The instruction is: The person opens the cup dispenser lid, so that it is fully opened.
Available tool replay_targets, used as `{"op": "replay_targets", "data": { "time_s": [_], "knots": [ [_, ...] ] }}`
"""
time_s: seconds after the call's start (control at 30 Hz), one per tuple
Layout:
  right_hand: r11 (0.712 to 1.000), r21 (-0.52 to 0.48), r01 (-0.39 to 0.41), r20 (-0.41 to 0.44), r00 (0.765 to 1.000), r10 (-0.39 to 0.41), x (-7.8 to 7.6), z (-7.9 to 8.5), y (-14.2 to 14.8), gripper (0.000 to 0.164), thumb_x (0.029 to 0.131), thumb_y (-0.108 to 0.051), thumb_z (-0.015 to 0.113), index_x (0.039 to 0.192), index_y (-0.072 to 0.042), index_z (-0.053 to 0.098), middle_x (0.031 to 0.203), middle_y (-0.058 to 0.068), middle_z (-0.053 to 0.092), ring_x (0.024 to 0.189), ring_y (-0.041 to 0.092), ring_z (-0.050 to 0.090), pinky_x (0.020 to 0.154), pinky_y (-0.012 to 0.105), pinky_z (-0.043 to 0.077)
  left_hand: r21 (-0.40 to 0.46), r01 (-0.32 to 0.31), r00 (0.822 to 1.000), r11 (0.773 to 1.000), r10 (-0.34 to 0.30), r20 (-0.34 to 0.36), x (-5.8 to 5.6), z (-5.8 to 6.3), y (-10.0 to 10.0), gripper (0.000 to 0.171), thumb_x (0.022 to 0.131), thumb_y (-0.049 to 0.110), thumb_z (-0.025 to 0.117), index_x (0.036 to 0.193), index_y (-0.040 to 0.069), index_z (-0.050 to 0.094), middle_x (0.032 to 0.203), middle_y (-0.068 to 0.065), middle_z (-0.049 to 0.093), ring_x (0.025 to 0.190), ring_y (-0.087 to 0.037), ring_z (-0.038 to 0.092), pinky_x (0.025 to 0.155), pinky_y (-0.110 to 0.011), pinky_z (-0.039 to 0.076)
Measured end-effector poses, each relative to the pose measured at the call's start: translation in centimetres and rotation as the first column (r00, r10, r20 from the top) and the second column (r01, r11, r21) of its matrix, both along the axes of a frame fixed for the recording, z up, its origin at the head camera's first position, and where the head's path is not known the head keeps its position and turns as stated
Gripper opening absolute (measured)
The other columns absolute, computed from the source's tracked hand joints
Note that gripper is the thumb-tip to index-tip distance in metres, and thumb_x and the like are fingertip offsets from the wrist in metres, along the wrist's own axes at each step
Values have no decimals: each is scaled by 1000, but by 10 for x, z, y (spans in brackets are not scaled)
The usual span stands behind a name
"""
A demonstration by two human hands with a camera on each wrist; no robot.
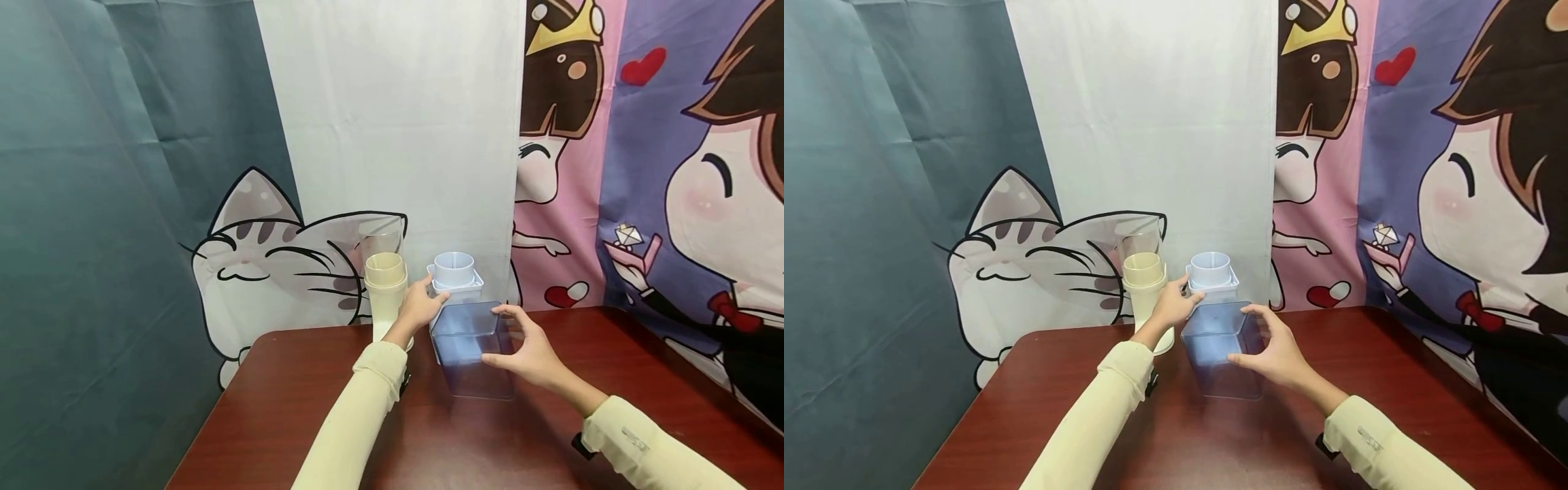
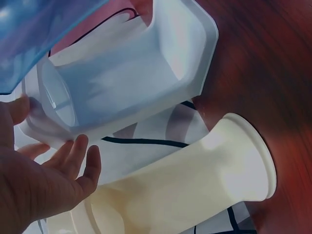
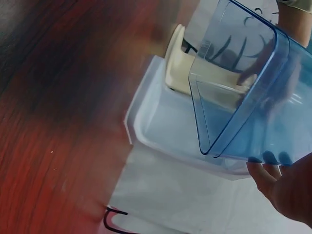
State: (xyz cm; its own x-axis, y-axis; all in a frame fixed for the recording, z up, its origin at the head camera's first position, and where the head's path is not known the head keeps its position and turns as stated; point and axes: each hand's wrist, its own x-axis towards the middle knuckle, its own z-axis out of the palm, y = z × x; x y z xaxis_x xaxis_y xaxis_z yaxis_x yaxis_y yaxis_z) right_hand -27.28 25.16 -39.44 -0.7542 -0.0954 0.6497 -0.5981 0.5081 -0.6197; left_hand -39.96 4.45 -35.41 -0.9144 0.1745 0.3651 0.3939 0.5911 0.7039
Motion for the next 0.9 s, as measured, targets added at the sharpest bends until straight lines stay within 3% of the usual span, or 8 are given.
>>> {"op": "replay_targets", "data": {
  "time_s": [0.2, 0.43, 0.57, 0.77, 0.9],
  "knots": [
    [1000, 7, -23, 27, 999, 23, 6, 10, -6, 74, 65, -8, 92, 128, -7, 53, 120, 11, 61, 101, 7, 59, 88, 18, 48, 7, -44, 999, 999, 44, 25, -6, 2, 6, 63, 90, 36, 71, 146, 15, 50, 146, -7, 52, 135, -27, 47, 104, -44, 43],
    [998, -35, -47, 59, 997, 49, -27, -14, 4, 75, 65, -16, 94, 129, -16, 53, 115, 10, 64, 101, 19, 64, 87, 24, 51, 63, -50, 998, 997, 48, 35, -17, 4, 7, 60, 91, 30, 71, 145, 13, 51, 144, -8, 54, 133, -29, 48, 106, -41, 41],
    [994, -74, -81, 92, 992, 88, -33, -19, 2, 74, 67, -11, 92, 130, -12, 52, 115, 15, 66, 99, 27, 66, 85, 34, 55, 90, -58, 997, 994, 53, 54, -19, 0, 8, 60, 92, 30, 70, 146, 15, 51, 142, -6, 56, 133, -27, 49, 105, -41, 42],
    [987, -84, -136, 101, 984, 144, -27, -6, -5, 71, 70, -3, 88, 129, 3, 50, 118, 28, 64, 107, 42, 62, 90, 58, 49, 70, -84, 994, 994, 79, 76, -20, -1, 13, 61, 92, 35, 69, 147, 19, 49, 143, -3, 55, 132, -28, 49, 101, -46, 45],
    [976, -123, -182, 132, 971, 198, -35, -6, -3, 70, 71, 2, 85, 129, 6, 47, 116, 29, 64, 107, 42, 62, 88, 58, 50, 59, -97, 992, 994, 92, 92, -21, 2, 16, 63, 91, 40, 69, 148, 24, 48, 144, -2, 54, 133, -28, 49, 99, -48, 46]
  ]
}}
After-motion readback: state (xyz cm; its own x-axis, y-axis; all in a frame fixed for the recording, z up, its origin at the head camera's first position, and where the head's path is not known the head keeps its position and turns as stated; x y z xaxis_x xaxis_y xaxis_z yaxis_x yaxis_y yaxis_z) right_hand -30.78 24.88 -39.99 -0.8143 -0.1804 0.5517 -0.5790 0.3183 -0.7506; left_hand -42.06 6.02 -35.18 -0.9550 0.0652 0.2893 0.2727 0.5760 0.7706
